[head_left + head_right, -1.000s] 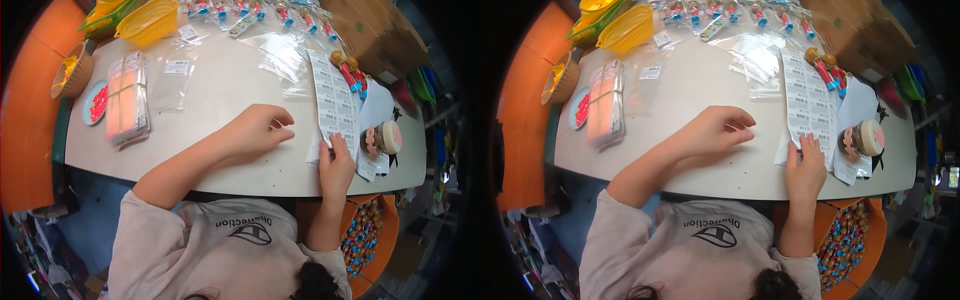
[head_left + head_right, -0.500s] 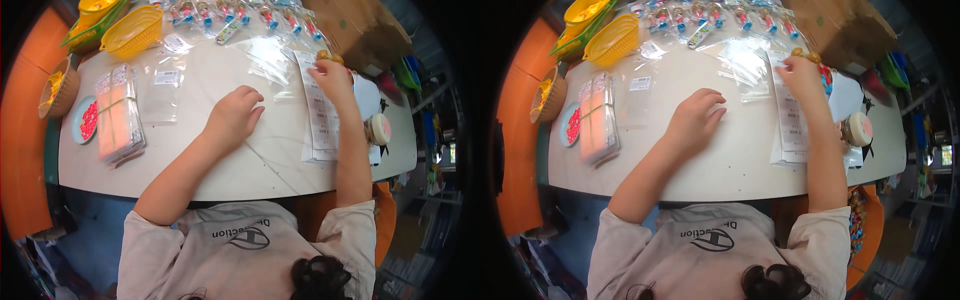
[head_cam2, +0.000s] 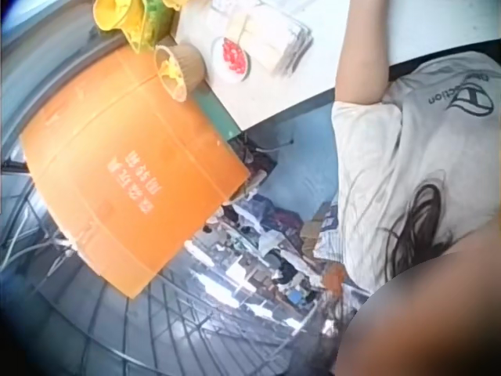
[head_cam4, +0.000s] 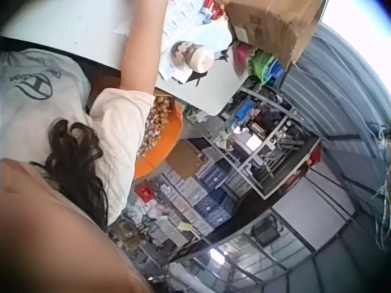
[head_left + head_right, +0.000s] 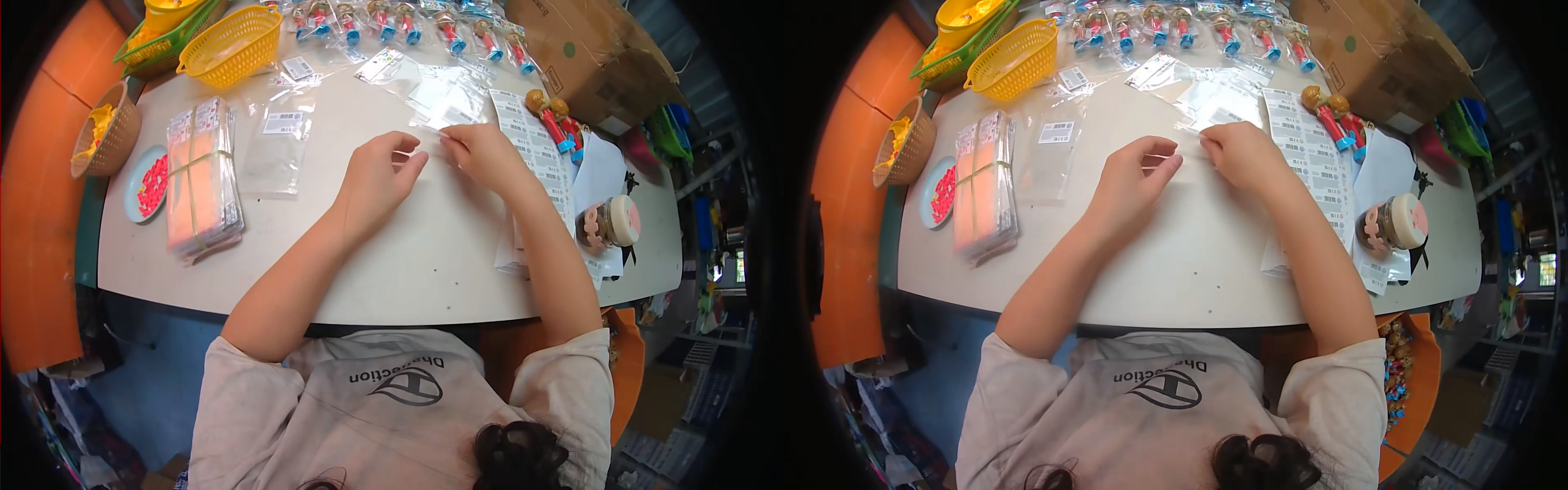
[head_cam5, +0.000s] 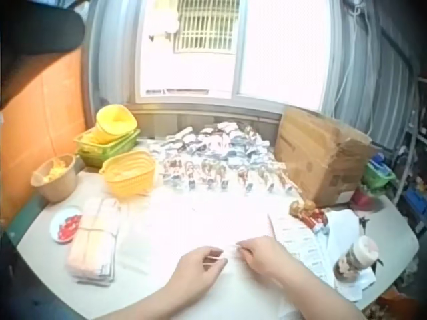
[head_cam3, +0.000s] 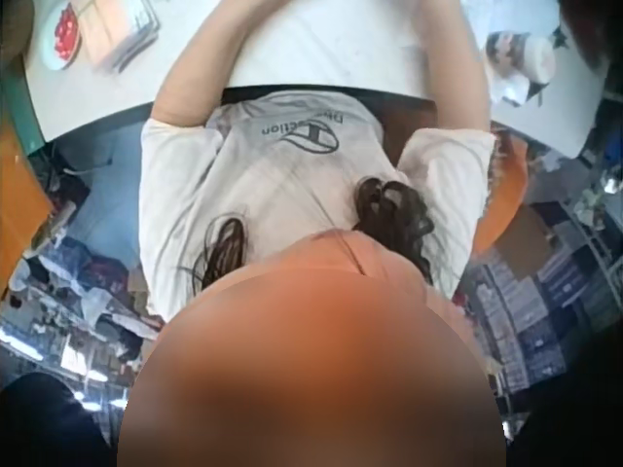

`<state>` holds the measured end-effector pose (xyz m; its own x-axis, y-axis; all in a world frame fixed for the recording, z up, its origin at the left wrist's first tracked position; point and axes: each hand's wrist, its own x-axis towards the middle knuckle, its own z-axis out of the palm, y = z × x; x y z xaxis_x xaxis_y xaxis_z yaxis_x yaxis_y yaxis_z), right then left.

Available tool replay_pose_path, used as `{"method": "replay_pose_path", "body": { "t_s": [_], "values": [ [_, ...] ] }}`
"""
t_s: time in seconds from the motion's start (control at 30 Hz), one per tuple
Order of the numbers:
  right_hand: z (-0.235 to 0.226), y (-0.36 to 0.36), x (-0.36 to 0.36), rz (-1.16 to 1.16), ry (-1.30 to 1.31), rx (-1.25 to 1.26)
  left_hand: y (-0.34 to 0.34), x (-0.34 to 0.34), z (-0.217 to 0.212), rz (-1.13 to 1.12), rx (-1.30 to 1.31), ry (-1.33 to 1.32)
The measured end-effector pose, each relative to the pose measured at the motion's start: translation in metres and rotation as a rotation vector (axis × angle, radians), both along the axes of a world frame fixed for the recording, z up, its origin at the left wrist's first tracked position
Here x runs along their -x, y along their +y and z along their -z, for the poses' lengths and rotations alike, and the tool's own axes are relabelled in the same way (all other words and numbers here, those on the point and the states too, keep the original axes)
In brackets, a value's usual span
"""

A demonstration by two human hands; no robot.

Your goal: The person is packaging small toy figurines into plastic bags and sealing them with adhesive strips.

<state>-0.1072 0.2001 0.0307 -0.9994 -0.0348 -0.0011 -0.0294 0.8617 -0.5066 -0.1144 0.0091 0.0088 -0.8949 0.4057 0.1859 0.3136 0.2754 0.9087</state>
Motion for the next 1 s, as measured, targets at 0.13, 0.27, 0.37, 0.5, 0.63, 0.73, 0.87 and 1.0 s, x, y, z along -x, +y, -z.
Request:
{"method": "replay_pose_path", "body": {
  "t_s": [0.13, 0.27, 0.37, 0.5, 0.63, 0.73, 0.87, 1.0],
  "values": [
    [-0.001, -0.014, -0.024, -0.217, 0.239, 0.066, 0.005, 0.008, 0.001, -0.09, -0.375, -0.638],
    [0.006, -0.023, -0.057, -0.541, 0.447, -0.254, 0.0, 0.013, 0.005, -0.057, -0.473, -0.8],
    [0.001, -0.032, -0.076, -0.274, 0.446, -0.122, -0.001, 0.017, 0.013, -0.056, -0.497, -0.651],
    [-0.011, -0.029, -0.083, 0.353, 0.042, 0.875, -0.002, 0.016, 0.007, -0.081, -0.598, -0.661],
    [0.009, -0.029, -0.08, 0.311, -0.323, 1.35, 0.003, 0.014, 0.012, -0.04, -0.651, -0.573],
    [0.012, -0.032, -0.076, 0.329, -0.236, 1.274, 0.002, 0.012, 0.01, -0.053, -0.646, -0.532],
    [0.009, -0.034, -0.071, 0.431, -0.177, 1.192, 0.0, 0.016, 0.017, -0.216, -0.304, -0.388],
    [0.025, -0.031, -0.067, 0.489, -0.121, 1.091, 0.011, -0.002, 0.009, -0.514, 0.036, 0.642]
  ]
}}
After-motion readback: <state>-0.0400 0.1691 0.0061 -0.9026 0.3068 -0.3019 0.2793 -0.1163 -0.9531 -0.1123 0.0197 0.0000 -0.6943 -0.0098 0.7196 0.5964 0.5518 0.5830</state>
